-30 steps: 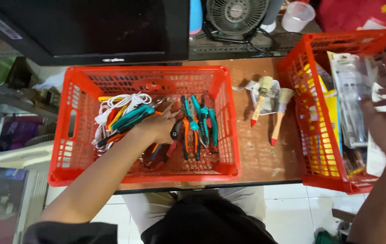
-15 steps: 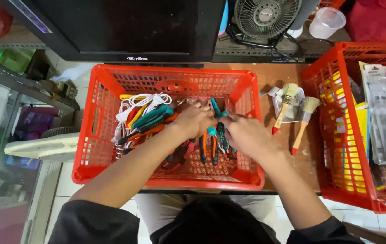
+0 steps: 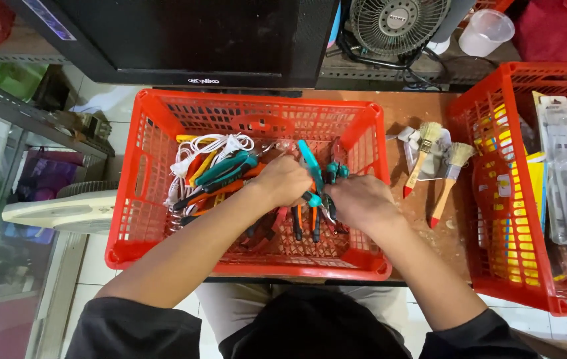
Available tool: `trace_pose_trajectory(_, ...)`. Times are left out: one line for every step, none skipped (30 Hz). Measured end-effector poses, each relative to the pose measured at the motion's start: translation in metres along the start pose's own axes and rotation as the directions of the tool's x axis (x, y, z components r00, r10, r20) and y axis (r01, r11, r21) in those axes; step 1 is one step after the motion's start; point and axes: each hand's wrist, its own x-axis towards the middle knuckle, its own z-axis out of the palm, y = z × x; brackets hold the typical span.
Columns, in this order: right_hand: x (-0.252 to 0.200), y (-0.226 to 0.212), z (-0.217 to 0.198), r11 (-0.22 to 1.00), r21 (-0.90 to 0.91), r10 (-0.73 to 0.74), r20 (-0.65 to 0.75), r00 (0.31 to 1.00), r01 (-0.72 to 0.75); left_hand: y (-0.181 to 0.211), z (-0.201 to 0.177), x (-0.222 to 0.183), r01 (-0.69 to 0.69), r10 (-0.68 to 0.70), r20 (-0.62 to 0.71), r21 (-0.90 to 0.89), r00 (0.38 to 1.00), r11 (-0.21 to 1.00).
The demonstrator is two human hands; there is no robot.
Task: Sorting and cleaning various hand tools like pliers and brushes in a plastic basket on a workbench.
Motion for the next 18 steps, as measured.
trace_pose_trajectory(0.001,0.003,0.001,0.999,0.034,-0.005,-0.032,0.999,0.006,-0.003,0.002,0.0,0.04,-0.038,0.043,-0.026,0.998,0.999)
trace_pose_trajectory(0.002,0.005,0.002,0.998,0.068,-0.009,-0.062,0.998,0.013,-0.005,0.004,0.0,0.08,-0.076,0.087,-0.053,0.993,0.995)
trace_pose_trajectory(-0.005,0.006,0.0,0.998,0.067,-0.009,-0.061,0.998,0.013,-0.017,-0.004,0.0,0.081,-0.076,0.086,-0.053,0.993,0.995)
trace_pose_trajectory(-0.011,0.007,-0.001,0.993,0.12,0.003,-0.121,0.993,0.011,-0.03,-0.012,-0.002,0.159,-0.149,0.145,-0.058,0.978,0.986)
trace_pose_trajectory(-0.017,0.007,-0.003,0.985,0.172,0.019,-0.18,0.984,0.013,-0.042,-0.02,-0.003,0.236,-0.22,0.203,-0.059,0.954,0.97)
trace_pose_trajectory(-0.02,0.006,-0.006,0.985,0.173,0.02,-0.181,0.983,0.012,-0.049,-0.044,-0.015,0.235,-0.219,0.202,-0.058,0.954,0.97)
trace_pose_trajectory(-0.023,0.005,-0.01,0.96,0.279,0.055,-0.256,0.965,0.02,-0.056,-0.069,-0.026,0.317,-0.27,0.24,-0.182,0.932,0.931)
trace_pose_trajectory(-0.026,0.004,-0.014,0.925,0.379,0.096,-0.326,0.941,0.037,-0.063,-0.093,-0.038,0.396,-0.315,0.282,-0.301,0.906,0.868)
trace_pose_trajectory(-0.022,0.006,-0.01,0.925,0.378,0.096,-0.327,0.94,0.037,-0.056,-0.118,-0.045,0.395,-0.315,0.281,-0.301,0.906,0.868)
trace_pose_trajectory(-0.018,0.007,-0.006,0.93,0.365,0.096,-0.337,0.937,0.036,-0.05,-0.143,-0.053,0.444,-0.322,0.343,-0.385,0.883,0.809)
trace_pose_trajectory(-0.014,0.008,-0.001,0.936,0.351,0.095,-0.347,0.933,0.035,-0.044,-0.168,-0.061,0.492,-0.319,0.404,-0.461,0.857,0.738)
trace_pose_trajectory(-0.011,0.009,0.003,0.935,0.352,0.095,-0.345,0.934,0.035,-0.047,-0.162,-0.06,0.493,-0.318,0.406,-0.461,0.857,0.738)
trace_pose_trajectory(-0.007,0.01,0.008,0.933,0.357,0.103,-0.349,0.931,0.03,-0.05,-0.155,-0.059,0.491,-0.34,0.38,-0.44,0.86,0.751)
trace_pose_trajectory(-0.004,0.012,0.012,0.932,0.361,0.112,-0.355,0.928,0.025,-0.052,-0.149,-0.057,0.49,-0.361,0.35,-0.419,0.864,0.764)
trace_pose_trajectory(-0.012,0.006,0.0,0.933,0.36,0.112,-0.354,0.928,0.025,-0.055,-0.15,-0.059,0.49,-0.361,0.351,-0.42,0.864,0.764)
trace_pose_trajectory(-0.02,0.001,-0.012,0.91,0.414,0.139,-0.36,0.923,0.024,-0.059,-0.152,-0.061,0.534,-0.38,0.381,-0.506,0.843,0.677)
trace_pose_trajectory(-0.028,-0.004,-0.025,0.884,0.467,0.167,-0.364,0.916,0.024,-0.062,-0.155,-0.063,0.571,-0.395,0.413,-0.582,0.821,0.579)
trace_pose_trajectory(-0.03,-0.004,-0.034,0.885,0.465,0.165,-0.364,0.917,0.026,-0.067,-0.154,-0.065,0.573,-0.396,0.413,-0.583,0.82,0.577)
